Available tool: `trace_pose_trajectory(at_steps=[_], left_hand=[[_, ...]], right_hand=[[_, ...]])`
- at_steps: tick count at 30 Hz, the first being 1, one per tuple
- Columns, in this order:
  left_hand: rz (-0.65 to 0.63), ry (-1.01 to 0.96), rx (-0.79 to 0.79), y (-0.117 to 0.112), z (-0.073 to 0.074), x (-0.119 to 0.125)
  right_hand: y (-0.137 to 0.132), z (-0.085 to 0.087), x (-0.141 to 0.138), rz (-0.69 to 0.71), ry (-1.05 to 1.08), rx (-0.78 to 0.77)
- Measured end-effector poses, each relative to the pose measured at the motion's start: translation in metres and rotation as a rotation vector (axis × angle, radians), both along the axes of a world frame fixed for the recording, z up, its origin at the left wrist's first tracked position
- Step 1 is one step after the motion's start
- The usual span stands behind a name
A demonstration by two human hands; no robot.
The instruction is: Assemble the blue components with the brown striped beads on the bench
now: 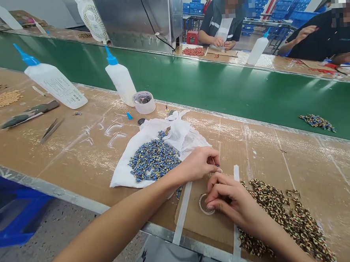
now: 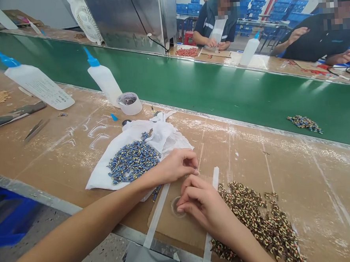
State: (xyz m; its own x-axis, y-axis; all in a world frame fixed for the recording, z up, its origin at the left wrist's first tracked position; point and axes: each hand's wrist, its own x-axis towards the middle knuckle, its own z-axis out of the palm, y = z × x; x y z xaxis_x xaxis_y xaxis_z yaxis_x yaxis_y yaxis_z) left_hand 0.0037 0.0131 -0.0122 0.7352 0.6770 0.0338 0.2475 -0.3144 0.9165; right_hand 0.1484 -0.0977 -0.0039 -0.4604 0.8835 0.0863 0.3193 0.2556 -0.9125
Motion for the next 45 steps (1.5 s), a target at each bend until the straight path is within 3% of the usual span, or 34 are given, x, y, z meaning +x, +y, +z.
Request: trace_pose_trajectory(at_steps=[6,12,19,21,27,45], left_hand=[[-0.122,-0.069,-0.154,0.001,-0.007,0.001],[-0.099,-0.056,-0.187,0.001,-0.006,0.001],[-0.122,-0.051,-0.308,-0.005,-0.007,0.006],[-0.126,-0.060,-0.318,-0.005,-0.008,0.007],[-0.139,-0.070,-0.308,-0.005,-0.010,0.007],[-0.138,-0.011,-0.269,-0.004,-0.008,0.007]], right_hand=[[-0.003,-0.005,-0.010,-0.111,0.065,-0.066],[-0.001,0.011,0.011,-0.227,0.118,-0.130],[0.002,0.008,0.034,-0.850,0.099,0.138],[0.004,0.003,0.034,-0.940,0.036,0.209],[0.009,-0.006,0.035,-0.918,-0.060,0.233],[0.007,-0.005,0.034,-0.860,-0.189,0.270]])
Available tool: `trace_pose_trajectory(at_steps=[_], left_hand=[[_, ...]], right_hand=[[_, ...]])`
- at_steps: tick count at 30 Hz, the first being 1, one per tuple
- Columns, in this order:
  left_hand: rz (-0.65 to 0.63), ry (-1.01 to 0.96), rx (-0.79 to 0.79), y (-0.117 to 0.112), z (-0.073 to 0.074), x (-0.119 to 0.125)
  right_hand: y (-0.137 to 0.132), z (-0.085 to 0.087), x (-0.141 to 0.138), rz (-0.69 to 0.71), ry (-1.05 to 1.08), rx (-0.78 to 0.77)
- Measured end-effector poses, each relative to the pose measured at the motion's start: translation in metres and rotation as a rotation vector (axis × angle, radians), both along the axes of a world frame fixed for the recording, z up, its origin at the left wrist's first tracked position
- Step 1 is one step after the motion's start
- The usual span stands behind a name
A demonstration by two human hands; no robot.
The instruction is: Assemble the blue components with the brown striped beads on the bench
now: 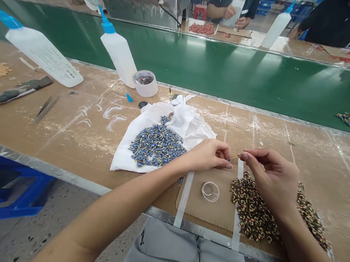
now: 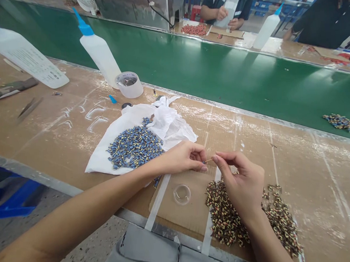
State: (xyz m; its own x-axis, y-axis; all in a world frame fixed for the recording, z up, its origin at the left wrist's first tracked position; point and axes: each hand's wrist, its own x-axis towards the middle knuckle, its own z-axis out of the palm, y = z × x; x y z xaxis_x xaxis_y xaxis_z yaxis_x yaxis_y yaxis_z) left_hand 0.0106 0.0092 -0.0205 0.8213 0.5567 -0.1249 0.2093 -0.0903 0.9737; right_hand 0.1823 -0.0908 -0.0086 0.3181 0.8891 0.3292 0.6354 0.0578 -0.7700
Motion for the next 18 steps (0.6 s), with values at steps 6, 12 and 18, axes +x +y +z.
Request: trace_pose_trajectory(at_steps=[6,12,18], left_hand=[[-0.001,-0.001,0.008,-0.0003,-0.0007,0.0003],[0.001,0.002,-0.004,-0.0006,0.0009,0.0001],[0.004,-0.009,-0.018,-0.0014,0.0044,-0.0003]], right_hand=[[0.0006,0.0004,0.0000,0.013,-0.008,0.007],[-0.0007,0.0021,-0.0006,0.035,-0.033,0.022],[-0.0011,0.0047,-0.0021,0.049,-0.113,0.034]])
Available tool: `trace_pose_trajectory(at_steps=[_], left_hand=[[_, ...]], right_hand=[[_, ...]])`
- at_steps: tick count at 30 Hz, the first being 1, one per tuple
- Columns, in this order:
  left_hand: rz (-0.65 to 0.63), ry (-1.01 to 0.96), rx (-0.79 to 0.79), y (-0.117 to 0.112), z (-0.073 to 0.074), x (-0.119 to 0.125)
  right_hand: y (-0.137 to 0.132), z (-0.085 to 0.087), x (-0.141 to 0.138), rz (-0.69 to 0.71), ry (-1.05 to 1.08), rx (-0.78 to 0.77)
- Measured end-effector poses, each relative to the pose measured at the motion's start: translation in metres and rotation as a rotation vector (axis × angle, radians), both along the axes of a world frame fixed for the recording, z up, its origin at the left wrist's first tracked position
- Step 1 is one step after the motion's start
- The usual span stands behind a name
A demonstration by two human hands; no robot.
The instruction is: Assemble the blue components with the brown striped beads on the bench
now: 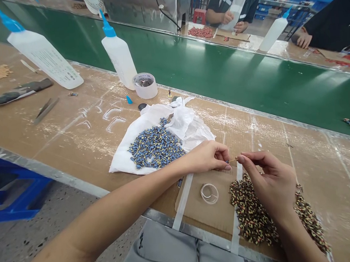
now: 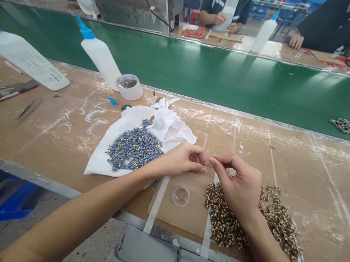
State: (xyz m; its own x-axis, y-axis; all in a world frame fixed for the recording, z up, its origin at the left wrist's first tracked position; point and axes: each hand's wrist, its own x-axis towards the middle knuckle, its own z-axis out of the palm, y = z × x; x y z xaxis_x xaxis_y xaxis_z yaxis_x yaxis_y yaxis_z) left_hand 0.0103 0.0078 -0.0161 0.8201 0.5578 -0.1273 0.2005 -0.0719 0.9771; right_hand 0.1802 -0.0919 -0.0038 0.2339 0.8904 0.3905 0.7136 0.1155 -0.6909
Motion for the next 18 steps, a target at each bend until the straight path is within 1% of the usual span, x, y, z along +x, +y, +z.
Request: trace_pose_trajectory(at_steps=[11,18], left_hand=[[-0.011,-0.026,0.026,0.0009,-0.0015,-0.0005],[-0.026,-0.030,0.067,0.0011,0.0013,-0.0011]], right_hand=[[-0.0013,-0.0022,0.0000,0.009,-0.012,0.018],[-0.0003,-0.0006,0.0006,0.086,-0.020,0.039]])
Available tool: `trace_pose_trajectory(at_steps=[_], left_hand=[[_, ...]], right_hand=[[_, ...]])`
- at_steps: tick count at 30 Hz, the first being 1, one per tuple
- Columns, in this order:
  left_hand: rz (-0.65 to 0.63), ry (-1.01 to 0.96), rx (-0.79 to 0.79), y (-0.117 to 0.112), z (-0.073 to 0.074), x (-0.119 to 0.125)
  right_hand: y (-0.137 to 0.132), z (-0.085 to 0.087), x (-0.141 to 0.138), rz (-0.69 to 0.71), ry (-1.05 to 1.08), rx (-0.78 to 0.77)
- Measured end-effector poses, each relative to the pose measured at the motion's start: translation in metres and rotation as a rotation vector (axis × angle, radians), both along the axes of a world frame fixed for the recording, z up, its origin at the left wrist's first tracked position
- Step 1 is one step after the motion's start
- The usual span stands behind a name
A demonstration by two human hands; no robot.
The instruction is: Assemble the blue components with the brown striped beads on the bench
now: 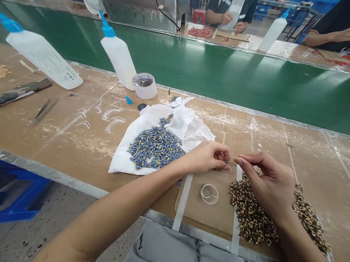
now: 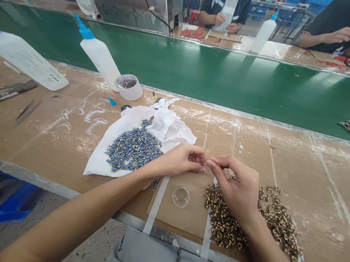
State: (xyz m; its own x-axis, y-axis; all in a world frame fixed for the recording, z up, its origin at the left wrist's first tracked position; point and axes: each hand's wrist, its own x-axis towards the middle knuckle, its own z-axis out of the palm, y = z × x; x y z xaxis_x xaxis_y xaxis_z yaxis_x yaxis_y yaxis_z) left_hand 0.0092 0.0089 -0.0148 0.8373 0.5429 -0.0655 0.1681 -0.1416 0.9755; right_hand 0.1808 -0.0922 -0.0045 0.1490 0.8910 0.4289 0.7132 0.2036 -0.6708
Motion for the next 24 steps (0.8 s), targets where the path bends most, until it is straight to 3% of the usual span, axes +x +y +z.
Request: trace_pose_trajectory(at_steps=[13,19,21,24], left_hand=[[-0.012,0.006,0.020,0.000,-0.001,0.000],[-0.012,-0.011,-0.004,0.000,0.000,0.000],[-0.020,-0.020,-0.015,0.001,-0.002,0.000],[-0.030,-0.027,-0.030,0.001,-0.005,0.001]], right_hand=[[-0.001,0.006,-0.004,0.098,-0.091,0.056],[-0.005,0.012,0.001,-0.040,0.266,0.043],[-0.007,0.017,0.004,0.013,0.389,0.016],[-0.010,0.024,0.005,0.285,0.408,-0.137]])
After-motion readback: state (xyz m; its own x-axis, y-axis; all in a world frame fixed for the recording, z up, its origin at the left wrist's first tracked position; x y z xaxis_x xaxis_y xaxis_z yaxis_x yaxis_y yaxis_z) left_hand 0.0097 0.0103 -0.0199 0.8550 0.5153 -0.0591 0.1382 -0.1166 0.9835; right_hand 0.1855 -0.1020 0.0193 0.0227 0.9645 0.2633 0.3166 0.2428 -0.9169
